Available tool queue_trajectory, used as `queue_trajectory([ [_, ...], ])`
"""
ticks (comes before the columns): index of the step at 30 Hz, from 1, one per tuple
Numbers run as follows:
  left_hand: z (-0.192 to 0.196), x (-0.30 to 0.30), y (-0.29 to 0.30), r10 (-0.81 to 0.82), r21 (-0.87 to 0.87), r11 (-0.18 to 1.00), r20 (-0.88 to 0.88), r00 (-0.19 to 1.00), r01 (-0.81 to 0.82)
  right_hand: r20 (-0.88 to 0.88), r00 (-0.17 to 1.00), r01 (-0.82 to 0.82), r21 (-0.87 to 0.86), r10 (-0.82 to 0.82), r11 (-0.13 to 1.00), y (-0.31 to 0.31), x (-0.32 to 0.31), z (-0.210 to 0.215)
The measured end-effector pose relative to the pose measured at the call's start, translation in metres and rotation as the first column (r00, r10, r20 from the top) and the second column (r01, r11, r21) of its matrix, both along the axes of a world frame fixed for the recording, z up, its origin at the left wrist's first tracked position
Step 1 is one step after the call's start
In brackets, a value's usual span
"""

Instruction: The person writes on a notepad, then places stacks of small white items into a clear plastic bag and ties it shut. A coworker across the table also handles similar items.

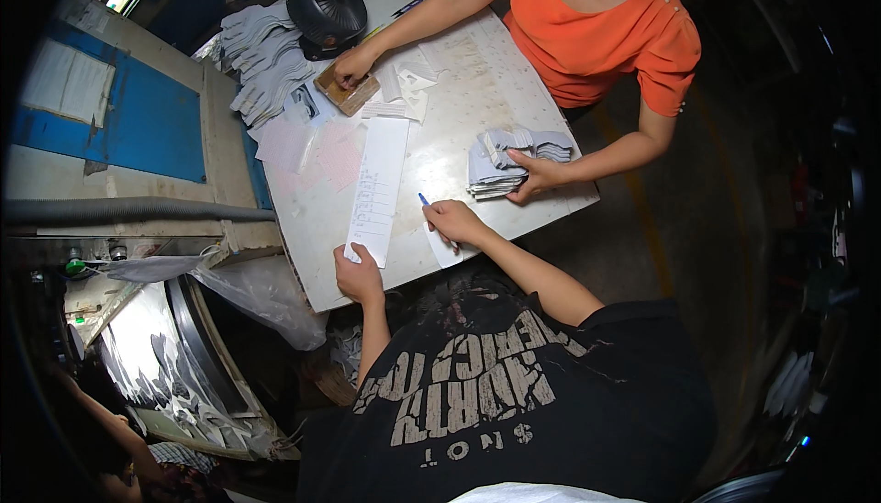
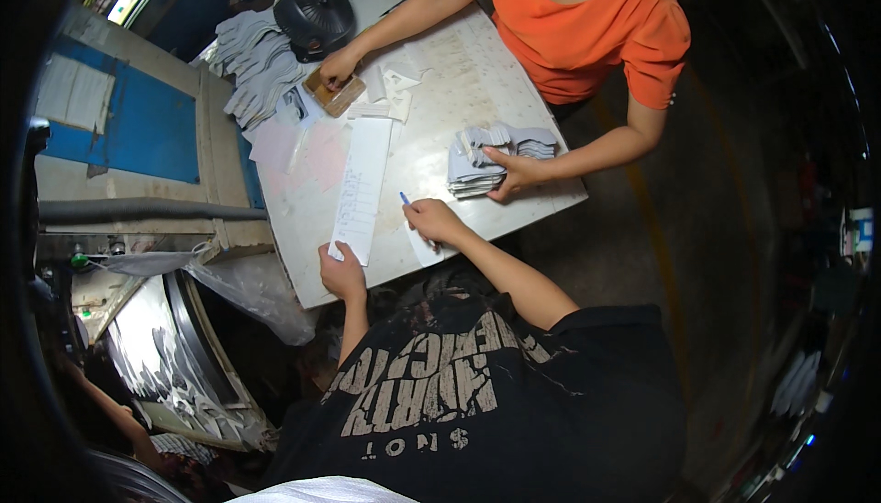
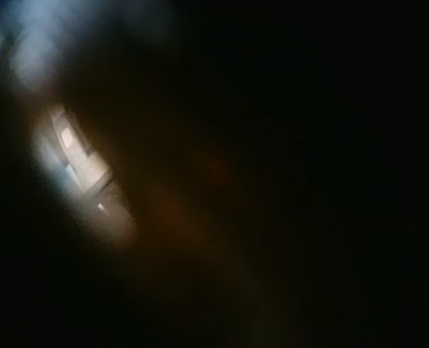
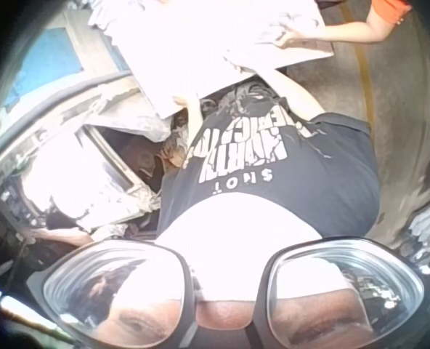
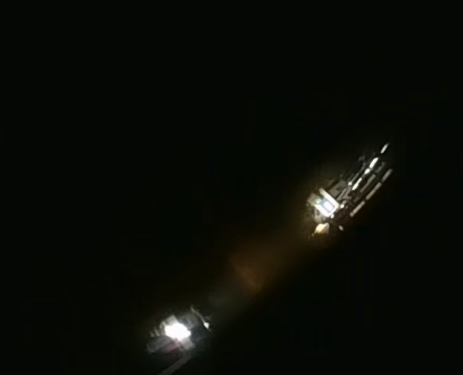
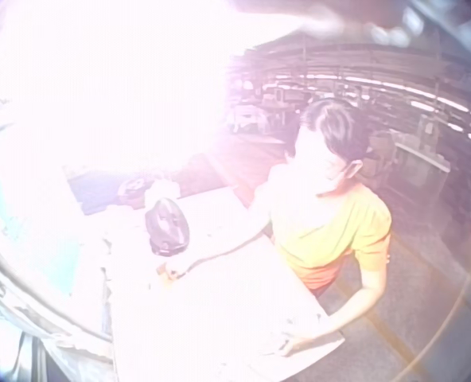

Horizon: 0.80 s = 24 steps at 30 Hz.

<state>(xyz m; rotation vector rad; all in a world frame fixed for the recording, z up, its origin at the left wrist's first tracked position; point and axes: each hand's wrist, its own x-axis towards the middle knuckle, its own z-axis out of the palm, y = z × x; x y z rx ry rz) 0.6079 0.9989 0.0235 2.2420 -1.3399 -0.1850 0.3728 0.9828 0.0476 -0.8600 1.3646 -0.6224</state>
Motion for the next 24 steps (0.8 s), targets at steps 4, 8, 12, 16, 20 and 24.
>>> queue_trajectory([
  [4,-0.0010,0.0008,0.0002,-0.010,-0.010,1.000,-0.001,1.000,0.010,-0.004,1.000,-0.001,-0.010,0.001,1.000,0.0006,0.0011,-0.0016],
  [8,0.0015,-0.0005,0.0002,-0.003,0.008,1.000,-0.003,1.000,0.003,0.010,1.000,0.003,0.006,-0.003,1.000,0.0008,0.0009,0.0000],
  [12,0.0004,0.0002,0.0003,-0.008,0.000,1.000,0.000,1.000,0.008,-0.011,1.000,-0.006,-0.002,0.006,1.000,0.0009,0.0005,0.0004],
  [16,-0.0001,0.0009,0.0002,-0.011,0.004,1.000,-0.003,1.000,0.011,-0.019,1.000,-0.017,-0.001,0.017,1.000,0.0004,0.0001,-0.0005],
  [20,0.0002,0.0007,0.0001,-0.013,0.007,1.000,-0.001,1.000,0.013,-0.033,0.999,-0.020,-0.012,0.020,1.000,0.0008,0.0006,-0.0021],
  [24,-0.0012,0.0013,0.0005,-0.006,0.007,1.000,-0.007,1.000,0.006,-0.042,0.999,-0.028,-0.019,0.027,0.999,0.0013,0.0007,0.0010],
])
